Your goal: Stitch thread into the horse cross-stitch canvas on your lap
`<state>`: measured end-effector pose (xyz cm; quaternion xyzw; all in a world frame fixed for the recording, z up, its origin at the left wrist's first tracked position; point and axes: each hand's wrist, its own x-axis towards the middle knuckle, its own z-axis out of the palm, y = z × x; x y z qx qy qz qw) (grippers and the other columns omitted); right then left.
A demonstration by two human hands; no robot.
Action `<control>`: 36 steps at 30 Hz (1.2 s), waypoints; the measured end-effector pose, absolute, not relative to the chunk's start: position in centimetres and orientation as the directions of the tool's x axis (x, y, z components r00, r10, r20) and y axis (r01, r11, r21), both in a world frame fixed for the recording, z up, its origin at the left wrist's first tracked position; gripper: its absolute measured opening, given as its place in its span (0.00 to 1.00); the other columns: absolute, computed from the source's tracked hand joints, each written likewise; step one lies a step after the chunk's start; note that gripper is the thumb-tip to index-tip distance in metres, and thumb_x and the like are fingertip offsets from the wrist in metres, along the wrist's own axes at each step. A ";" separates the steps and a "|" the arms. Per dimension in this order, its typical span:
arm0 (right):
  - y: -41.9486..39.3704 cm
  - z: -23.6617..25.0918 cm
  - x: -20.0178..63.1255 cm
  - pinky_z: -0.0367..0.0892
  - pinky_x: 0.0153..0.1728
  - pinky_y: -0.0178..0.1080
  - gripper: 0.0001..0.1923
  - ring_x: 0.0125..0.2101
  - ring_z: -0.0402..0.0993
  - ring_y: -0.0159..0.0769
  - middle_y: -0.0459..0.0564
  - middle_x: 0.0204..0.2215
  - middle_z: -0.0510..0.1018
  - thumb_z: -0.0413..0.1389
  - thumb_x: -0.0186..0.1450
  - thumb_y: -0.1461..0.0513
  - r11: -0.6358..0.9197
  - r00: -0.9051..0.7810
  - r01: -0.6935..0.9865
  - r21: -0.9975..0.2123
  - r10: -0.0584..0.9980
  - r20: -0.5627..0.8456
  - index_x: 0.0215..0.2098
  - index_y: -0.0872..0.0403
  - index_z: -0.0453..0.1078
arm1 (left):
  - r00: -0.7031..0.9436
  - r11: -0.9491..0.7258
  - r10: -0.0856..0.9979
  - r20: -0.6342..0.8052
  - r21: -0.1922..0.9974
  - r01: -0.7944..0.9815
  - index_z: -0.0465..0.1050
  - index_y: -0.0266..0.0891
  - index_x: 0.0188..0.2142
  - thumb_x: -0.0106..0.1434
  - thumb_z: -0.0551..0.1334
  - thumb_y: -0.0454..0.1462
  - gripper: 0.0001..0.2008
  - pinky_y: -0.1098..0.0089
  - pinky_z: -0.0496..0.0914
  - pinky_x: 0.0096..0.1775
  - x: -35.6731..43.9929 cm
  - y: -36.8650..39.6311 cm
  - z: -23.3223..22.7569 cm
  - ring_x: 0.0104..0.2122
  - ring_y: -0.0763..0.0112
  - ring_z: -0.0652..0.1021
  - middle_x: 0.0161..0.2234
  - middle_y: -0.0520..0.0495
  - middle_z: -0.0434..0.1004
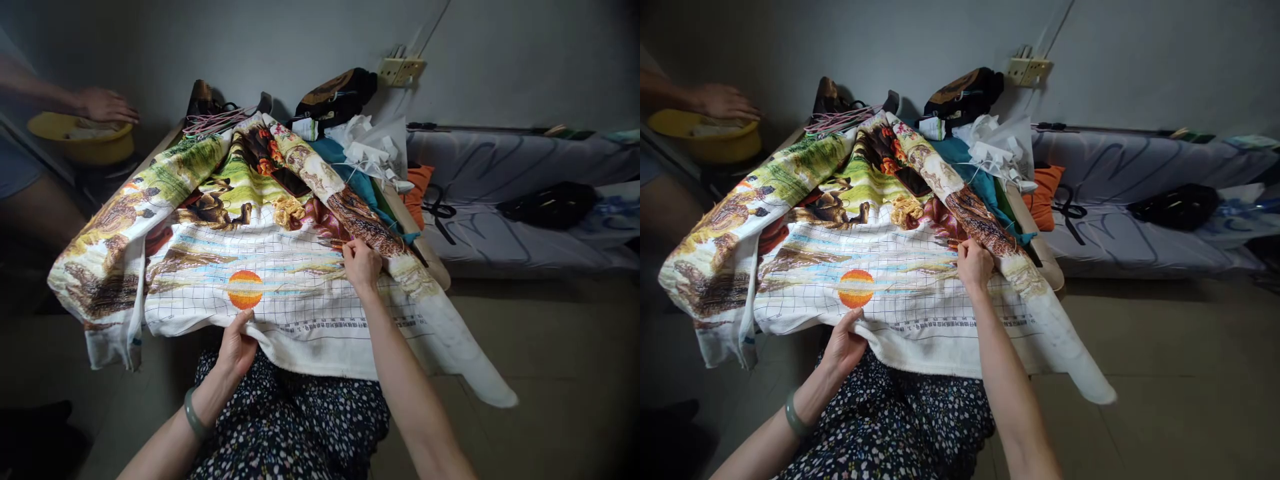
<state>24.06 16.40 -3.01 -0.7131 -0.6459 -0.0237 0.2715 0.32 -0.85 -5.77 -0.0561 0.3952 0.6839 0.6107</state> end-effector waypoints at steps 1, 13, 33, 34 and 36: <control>16.4 -3.1 24.1 0.54 0.31 0.37 0.10 0.29 0.70 0.41 0.53 0.29 0.80 0.51 0.66 0.60 -0.017 0.163 0.935 -0.355 0.908 0.386 0.34 0.54 0.73 | -0.246 0.061 0.787 -0.566 0.469 -0.881 0.76 0.35 0.44 0.53 0.65 0.26 0.18 0.72 0.73 0.42 0.3 -0.8 -5.8 0.37 0.69 0.79 0.39 0.46 0.82; 16.2 -2.7 23.9 0.55 0.31 0.36 0.11 0.28 0.68 0.39 0.53 0.28 0.78 0.51 0.67 0.59 -0.024 0.178 0.920 -0.392 0.914 0.364 0.33 0.54 0.73 | -0.249 0.047 0.794 -0.555 0.464 -0.884 0.77 0.35 0.40 0.52 0.66 0.27 0.14 0.73 0.72 0.43 0.7 -0.5 -5.9 0.37 0.71 0.79 0.37 0.47 0.82; 15.8 -2.3 23.4 0.55 0.31 0.37 0.11 0.29 0.70 0.40 0.54 0.30 0.79 0.50 0.67 0.60 -0.044 0.187 0.924 -0.380 0.919 0.348 0.34 0.54 0.73 | -0.265 0.027 0.781 -0.566 0.455 -0.890 0.77 0.38 0.41 0.54 0.65 0.29 0.14 0.70 0.71 0.48 3.2 -0.7 -5.4 0.39 0.69 0.79 0.37 0.48 0.82; 15.8 -2.3 23.4 0.55 0.32 0.37 0.11 0.29 0.70 0.40 0.54 0.29 0.79 0.50 0.67 0.60 -0.040 0.187 0.922 -0.386 0.918 0.350 0.34 0.54 0.73 | -0.264 0.032 0.780 -0.567 0.458 -0.889 0.77 0.38 0.40 0.53 0.65 0.29 0.13 0.70 0.71 0.47 3.4 -0.7 -5.4 0.38 0.69 0.79 0.37 0.48 0.82; 15.9 -2.4 23.6 0.57 0.33 0.37 0.11 0.30 0.71 0.40 0.53 0.28 0.78 0.50 0.67 0.60 -0.023 0.186 0.912 -0.409 0.913 0.363 0.33 0.54 0.73 | -0.269 0.040 0.785 -0.558 0.479 -0.877 0.77 0.37 0.38 0.51 0.65 0.28 0.13 0.71 0.71 0.46 3.7 -0.3 -5.3 0.36 0.71 0.79 0.35 0.49 0.81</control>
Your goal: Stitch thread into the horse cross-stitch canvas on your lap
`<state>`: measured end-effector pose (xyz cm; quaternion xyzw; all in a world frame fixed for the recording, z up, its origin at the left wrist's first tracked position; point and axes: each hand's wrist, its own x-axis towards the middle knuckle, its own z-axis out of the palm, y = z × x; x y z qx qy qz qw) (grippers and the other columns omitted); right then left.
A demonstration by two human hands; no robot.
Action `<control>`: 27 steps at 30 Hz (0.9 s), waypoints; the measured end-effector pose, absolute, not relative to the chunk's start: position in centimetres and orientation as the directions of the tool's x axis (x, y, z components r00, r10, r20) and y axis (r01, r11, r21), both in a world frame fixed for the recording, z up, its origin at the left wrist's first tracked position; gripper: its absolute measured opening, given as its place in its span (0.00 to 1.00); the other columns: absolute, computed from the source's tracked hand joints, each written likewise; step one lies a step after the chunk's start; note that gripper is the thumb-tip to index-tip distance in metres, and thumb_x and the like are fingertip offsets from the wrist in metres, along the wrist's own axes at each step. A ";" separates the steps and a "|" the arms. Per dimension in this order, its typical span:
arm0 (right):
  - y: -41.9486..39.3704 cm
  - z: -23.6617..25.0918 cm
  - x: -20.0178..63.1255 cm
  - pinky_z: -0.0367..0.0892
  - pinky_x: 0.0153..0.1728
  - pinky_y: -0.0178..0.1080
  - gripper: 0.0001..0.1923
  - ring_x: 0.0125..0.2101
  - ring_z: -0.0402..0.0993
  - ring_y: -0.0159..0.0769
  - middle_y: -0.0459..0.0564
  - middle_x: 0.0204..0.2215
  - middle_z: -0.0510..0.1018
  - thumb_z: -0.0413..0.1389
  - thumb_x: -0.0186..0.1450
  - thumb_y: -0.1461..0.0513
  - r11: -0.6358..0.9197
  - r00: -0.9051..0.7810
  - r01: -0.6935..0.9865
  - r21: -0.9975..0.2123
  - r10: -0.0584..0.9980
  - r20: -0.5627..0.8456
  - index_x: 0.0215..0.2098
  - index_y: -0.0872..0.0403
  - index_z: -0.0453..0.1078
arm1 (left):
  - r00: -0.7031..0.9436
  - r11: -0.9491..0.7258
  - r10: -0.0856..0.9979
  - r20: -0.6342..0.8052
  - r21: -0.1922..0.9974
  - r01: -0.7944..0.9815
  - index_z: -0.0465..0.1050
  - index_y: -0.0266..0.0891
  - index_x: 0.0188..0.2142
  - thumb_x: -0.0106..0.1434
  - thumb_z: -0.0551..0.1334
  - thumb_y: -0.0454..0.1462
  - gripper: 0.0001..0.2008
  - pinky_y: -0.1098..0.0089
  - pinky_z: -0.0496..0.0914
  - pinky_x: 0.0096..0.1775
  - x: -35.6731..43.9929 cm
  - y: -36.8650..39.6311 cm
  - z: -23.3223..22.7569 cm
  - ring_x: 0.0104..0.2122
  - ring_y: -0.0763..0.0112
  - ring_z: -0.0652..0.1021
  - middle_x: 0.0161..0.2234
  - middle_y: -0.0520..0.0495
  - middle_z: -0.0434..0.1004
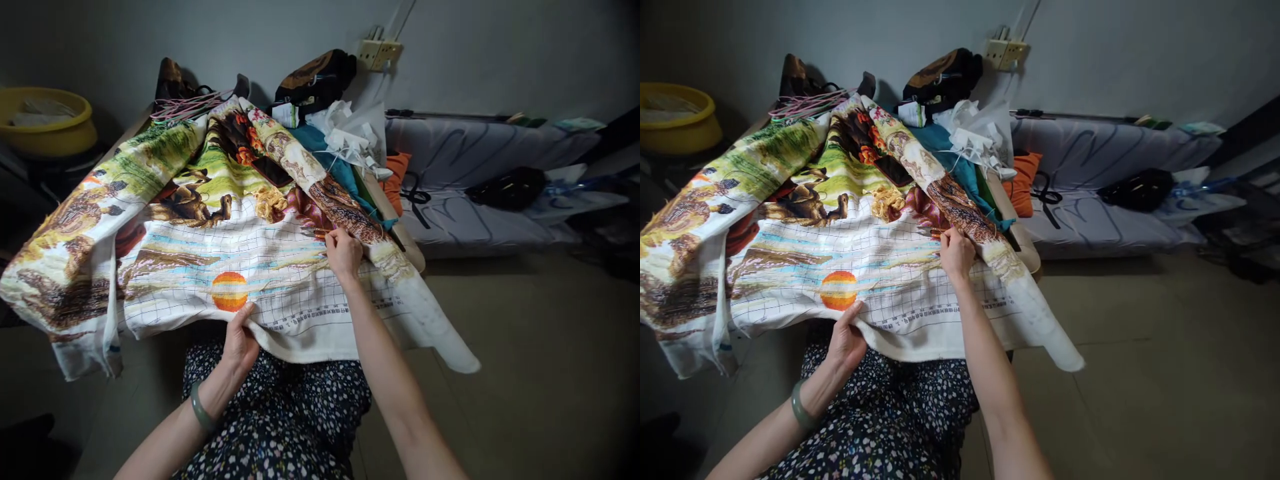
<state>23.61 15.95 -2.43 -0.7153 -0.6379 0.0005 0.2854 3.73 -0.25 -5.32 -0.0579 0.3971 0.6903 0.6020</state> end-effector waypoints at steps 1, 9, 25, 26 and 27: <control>16.0 -2.5 23.7 0.58 0.34 0.37 0.10 0.30 0.71 0.40 0.53 0.28 0.78 0.50 0.66 0.60 -0.003 0.183 0.902 -0.433 0.908 0.376 0.33 0.54 0.72 | -0.277 0.039 0.789 -0.548 0.494 -0.868 0.77 0.36 0.37 0.50 0.65 0.27 0.13 0.71 0.71 0.45 3.8 0.1 -5.3 0.35 0.71 0.78 0.33 0.49 0.81; 9.1 -2.2 21.3 0.65 0.27 0.34 0.13 0.22 0.68 0.32 0.45 0.21 0.71 0.48 0.68 0.56 0.290 0.240 0.488 -0.823 0.863 0.445 0.35 0.55 0.68 | -0.287 0.025 0.799 -0.529 0.506 -0.862 0.77 0.38 0.38 0.50 0.66 0.28 0.14 0.69 0.70 0.47 4.1 1.5 -4.4 0.36 0.70 0.78 0.33 0.50 0.80; 1.5 -2.9 13.8 0.70 0.32 0.35 0.08 0.30 0.76 0.35 0.49 0.29 0.81 0.54 0.63 0.66 0.156 -0.103 0.351 -0.923 0.986 0.128 0.32 0.54 0.76 | -0.207 0.124 0.765 -0.610 0.455 -0.882 0.76 0.33 0.31 0.50 0.68 0.28 0.07 0.72 0.72 0.37 3.4 1.0 -4.2 0.29 0.73 0.77 0.29 0.49 0.79; 1.4 -3.0 13.7 0.70 0.31 0.35 0.08 0.29 0.76 0.35 0.48 0.29 0.81 0.54 0.63 0.66 0.139 -0.093 0.337 -0.931 0.989 0.114 0.33 0.54 0.76 | -0.207 0.122 0.764 -0.611 0.452 -0.884 0.76 0.33 0.31 0.50 0.68 0.28 0.07 0.72 0.72 0.37 3.4 1.0 -4.2 0.28 0.73 0.77 0.28 0.49 0.79; 1.4 -3.2 13.6 0.70 0.30 0.35 0.08 0.28 0.76 0.35 0.48 0.28 0.81 0.54 0.63 0.65 0.128 -0.086 0.327 -0.936 0.991 0.105 0.33 0.54 0.76 | -0.205 0.122 0.764 -0.612 0.449 -0.885 0.76 0.33 0.31 0.50 0.68 0.27 0.07 0.72 0.72 0.37 3.4 1.1 -4.2 0.28 0.73 0.77 0.28 0.50 0.79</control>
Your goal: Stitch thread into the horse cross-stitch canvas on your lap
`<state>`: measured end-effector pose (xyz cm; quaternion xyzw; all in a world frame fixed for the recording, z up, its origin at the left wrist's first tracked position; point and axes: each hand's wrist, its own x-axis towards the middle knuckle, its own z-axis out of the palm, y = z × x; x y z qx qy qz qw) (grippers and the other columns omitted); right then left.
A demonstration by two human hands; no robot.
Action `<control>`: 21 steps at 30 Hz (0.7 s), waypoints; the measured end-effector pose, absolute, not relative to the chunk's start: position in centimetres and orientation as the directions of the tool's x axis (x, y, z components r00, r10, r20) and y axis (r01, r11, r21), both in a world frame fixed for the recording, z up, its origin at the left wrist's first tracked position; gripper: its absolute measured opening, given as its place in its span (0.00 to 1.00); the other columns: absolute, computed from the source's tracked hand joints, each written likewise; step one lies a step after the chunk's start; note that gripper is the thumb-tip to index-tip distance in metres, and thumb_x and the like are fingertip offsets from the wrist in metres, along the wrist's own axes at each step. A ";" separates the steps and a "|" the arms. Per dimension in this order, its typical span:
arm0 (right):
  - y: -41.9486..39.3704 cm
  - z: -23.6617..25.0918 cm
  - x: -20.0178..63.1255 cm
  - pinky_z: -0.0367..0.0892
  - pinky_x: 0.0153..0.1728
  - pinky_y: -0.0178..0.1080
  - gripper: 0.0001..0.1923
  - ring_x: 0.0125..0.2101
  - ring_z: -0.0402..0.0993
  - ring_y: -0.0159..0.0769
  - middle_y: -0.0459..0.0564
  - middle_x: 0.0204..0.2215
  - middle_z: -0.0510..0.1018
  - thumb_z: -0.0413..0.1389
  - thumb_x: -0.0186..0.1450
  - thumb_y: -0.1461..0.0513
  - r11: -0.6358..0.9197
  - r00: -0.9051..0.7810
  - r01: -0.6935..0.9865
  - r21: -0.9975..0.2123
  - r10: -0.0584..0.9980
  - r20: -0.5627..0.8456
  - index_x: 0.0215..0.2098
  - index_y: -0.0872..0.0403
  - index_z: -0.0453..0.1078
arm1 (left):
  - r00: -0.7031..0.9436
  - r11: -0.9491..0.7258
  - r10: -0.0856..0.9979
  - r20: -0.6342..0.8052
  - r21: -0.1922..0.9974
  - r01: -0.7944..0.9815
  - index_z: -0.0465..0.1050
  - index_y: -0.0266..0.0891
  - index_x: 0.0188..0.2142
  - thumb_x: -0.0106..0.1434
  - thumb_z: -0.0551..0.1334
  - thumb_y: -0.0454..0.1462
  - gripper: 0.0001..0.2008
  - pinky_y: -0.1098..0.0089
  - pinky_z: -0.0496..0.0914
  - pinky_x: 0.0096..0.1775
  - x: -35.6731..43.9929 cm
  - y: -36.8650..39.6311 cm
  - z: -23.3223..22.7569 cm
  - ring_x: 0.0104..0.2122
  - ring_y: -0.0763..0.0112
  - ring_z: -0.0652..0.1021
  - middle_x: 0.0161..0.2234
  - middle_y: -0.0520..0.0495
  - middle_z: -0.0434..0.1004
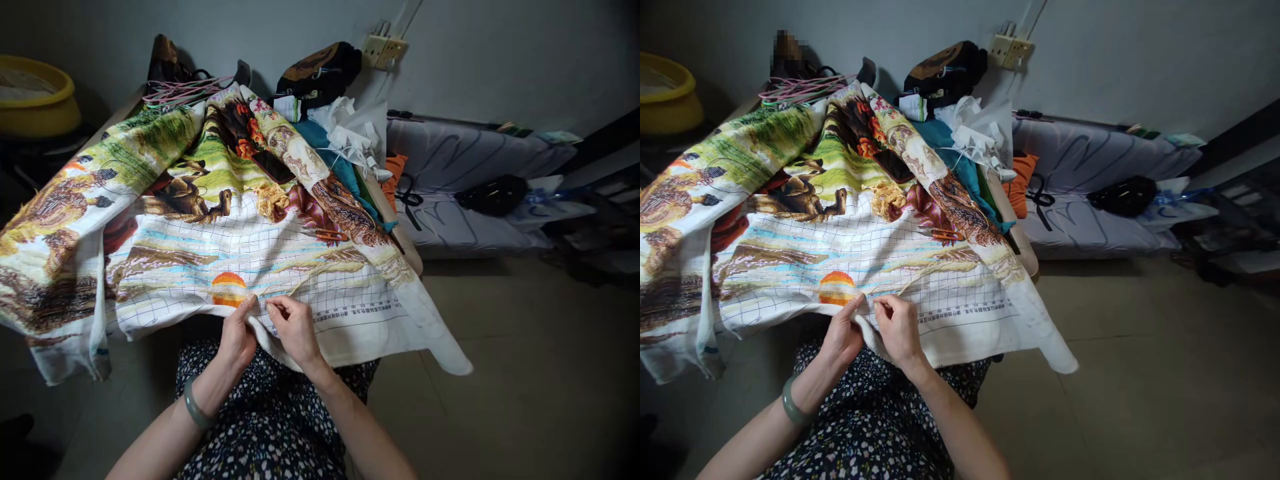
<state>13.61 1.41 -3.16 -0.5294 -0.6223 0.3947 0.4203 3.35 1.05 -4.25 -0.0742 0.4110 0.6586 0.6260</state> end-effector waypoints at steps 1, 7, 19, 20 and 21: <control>1.4 -3.2 13.5 0.70 0.30 0.34 0.08 0.28 0.76 0.36 0.48 0.28 0.81 0.54 0.63 0.65 0.123 -0.085 0.322 -0.939 0.991 0.101 0.33 0.54 0.76 | -0.204 0.121 0.763 -0.613 0.446 -0.887 0.76 0.33 0.31 0.50 0.68 0.27 0.07 0.72 0.72 0.37 3.3 1.1 -4.3 0.28 0.74 0.76 0.28 0.50 0.78; 1.5 -3.1 13.4 0.70 0.29 0.34 0.08 0.27 0.76 0.36 0.49 0.28 0.81 0.54 0.62 0.66 0.131 -0.090 0.357 -0.925 0.990 0.105 0.32 0.55 0.77 | -0.188 0.130 0.764 -0.617 0.433 -0.892 0.76 0.33 0.31 0.52 0.66 0.27 0.06 0.71 0.71 0.38 3.4 1.0 -4.1 0.29 0.72 0.77 0.28 0.49 0.78; 1.7 -3.0 13.5 0.70 0.31 0.35 0.09 0.28 0.77 0.36 0.49 0.29 0.82 0.54 0.62 0.67 0.146 -0.102 0.383 -0.912 0.988 0.116 0.33 0.55 0.78 | -0.173 0.137 0.760 -0.627 0.414 -0.900 0.76 0.33 0.34 0.54 0.65 0.26 0.07 0.70 0.72 0.39 3.3 1.2 -4.2 0.29 0.72 0.77 0.30 0.48 0.79; 1.7 -3.0 13.5 0.70 0.31 0.35 0.09 0.28 0.77 0.36 0.49 0.29 0.82 0.54 0.62 0.67 0.146 -0.102 0.385 -0.911 0.988 0.115 0.33 0.55 0.78 | -0.172 0.138 0.759 -0.629 0.413 -0.900 0.76 0.32 0.33 0.54 0.65 0.26 0.06 0.71 0.72 0.39 3.3 1.2 -4.2 0.29 0.72 0.77 0.30 0.48 0.79; 1.7 -3.0 13.5 0.70 0.31 0.35 0.09 0.28 0.77 0.36 0.49 0.29 0.82 0.54 0.62 0.67 0.147 -0.105 0.386 -0.911 0.988 0.115 0.33 0.55 0.78 | -0.172 0.138 0.757 -0.630 0.412 -0.900 0.76 0.32 0.33 0.54 0.65 0.26 0.06 0.71 0.72 0.38 3.3 1.1 -4.3 0.29 0.72 0.77 0.29 0.48 0.79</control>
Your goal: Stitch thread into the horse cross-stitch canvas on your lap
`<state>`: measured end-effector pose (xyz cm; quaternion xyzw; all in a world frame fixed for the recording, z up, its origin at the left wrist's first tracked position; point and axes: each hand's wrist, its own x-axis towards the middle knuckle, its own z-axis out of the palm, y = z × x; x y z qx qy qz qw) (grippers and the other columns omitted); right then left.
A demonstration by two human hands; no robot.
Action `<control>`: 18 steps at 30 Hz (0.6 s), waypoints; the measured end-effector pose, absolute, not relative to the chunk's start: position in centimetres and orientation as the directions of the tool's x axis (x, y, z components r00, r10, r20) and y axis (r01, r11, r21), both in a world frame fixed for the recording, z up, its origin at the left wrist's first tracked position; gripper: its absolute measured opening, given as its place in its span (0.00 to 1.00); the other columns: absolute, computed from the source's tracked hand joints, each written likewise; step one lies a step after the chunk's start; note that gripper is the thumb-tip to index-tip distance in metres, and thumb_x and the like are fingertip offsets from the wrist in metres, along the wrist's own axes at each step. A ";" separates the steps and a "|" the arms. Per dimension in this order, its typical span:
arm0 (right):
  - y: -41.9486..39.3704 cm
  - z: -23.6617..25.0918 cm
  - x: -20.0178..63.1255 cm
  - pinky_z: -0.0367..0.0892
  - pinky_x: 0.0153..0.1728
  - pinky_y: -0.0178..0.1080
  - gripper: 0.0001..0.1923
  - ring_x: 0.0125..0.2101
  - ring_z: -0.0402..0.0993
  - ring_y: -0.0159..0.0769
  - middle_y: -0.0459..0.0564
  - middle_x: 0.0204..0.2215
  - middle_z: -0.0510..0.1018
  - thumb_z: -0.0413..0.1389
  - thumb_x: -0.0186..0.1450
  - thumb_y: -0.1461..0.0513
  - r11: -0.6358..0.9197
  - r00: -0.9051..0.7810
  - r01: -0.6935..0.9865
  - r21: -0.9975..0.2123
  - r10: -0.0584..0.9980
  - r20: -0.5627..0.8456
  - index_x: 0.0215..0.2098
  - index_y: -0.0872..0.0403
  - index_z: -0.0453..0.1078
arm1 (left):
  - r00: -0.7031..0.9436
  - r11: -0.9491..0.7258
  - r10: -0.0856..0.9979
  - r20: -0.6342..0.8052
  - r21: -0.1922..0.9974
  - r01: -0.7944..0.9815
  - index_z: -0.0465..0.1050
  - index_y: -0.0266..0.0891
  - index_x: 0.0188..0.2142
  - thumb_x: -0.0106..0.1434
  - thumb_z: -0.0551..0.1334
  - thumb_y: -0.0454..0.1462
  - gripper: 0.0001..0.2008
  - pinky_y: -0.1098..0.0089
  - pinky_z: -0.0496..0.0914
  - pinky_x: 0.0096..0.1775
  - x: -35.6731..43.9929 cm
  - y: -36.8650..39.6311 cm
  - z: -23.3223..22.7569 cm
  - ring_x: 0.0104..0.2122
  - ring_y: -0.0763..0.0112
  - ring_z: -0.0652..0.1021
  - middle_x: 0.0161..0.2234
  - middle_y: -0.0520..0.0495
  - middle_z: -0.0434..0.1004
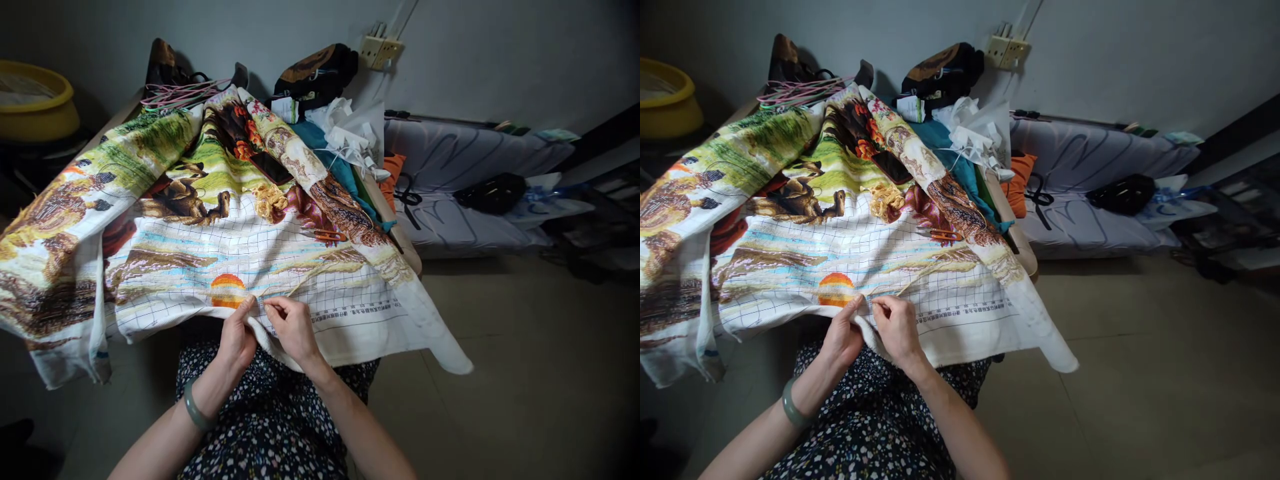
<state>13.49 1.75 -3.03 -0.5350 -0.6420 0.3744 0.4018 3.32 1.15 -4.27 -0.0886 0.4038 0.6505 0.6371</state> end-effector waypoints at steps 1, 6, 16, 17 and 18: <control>1.8 -3.0 13.5 0.69 0.32 0.35 0.09 0.28 0.77 0.35 0.49 0.29 0.82 0.54 0.62 0.68 0.148 -0.107 0.388 -0.910 0.988 0.116 0.33 0.56 0.78 | -0.175 0.135 0.757 -0.629 0.413 -0.900 0.76 0.32 0.32 0.54 0.65 0.26 0.06 0.72 0.72 0.38 3.3 1.1 -4.3 0.29 0.72 0.77 0.29 0.48 0.79; 1.8 -2.8 13.4 0.68 0.31 0.34 0.09 0.27 0.76 0.34 0.49 0.28 0.82 0.54 0.61 0.69 0.159 -0.108 0.428 -0.890 0.986 0.125 0.31 0.56 0.78 | -0.187 0.121 0.758 -0.625 0.417 -0.901 0.76 0.32 0.31 0.54 0.65 0.26 0.05 0.73 0.72 0.37 3.4 1.1 -4.3 0.29 0.73 0.77 0.29 0.48 0.79; 1.7 -3.3 12.6 0.66 0.24 0.32 0.07 0.22 0.72 0.33 0.47 0.22 0.78 0.54 0.60 0.65 0.030 -0.049 0.358 -0.933 0.999 0.013 0.30 0.56 0.74 | -0.231 0.112 0.769 -0.596 0.482 -0.869 0.76 0.32 0.32 0.48 0.69 0.28 0.10 0.73 0.72 0.37 3.4 1.1 -4.5 0.30 0.73 0.77 0.29 0.48 0.78; 1.6 -3.5 12.5 0.65 0.23 0.32 0.06 0.21 0.72 0.32 0.47 0.21 0.77 0.54 0.60 0.64 -0.023 -0.044 0.298 -0.954 0.998 -0.037 0.30 0.56 0.73 | -0.241 0.118 0.765 -0.597 0.498 -0.859 0.76 0.32 0.31 0.47 0.70 0.29 0.10 0.73 0.72 0.35 3.4 1.1 -4.5 0.29 0.73 0.76 0.28 0.49 0.78; 1.5 -3.8 12.5 0.65 0.21 0.31 0.06 0.19 0.70 0.31 0.46 0.20 0.76 0.54 0.60 0.63 -0.072 -0.046 0.241 -0.968 0.995 -0.086 0.30 0.56 0.72 | -0.251 0.125 0.759 -0.601 0.513 -0.849 0.75 0.32 0.30 0.46 0.71 0.30 0.10 0.73 0.71 0.34 3.4 1.1 -4.4 0.28 0.73 0.76 0.27 0.49 0.77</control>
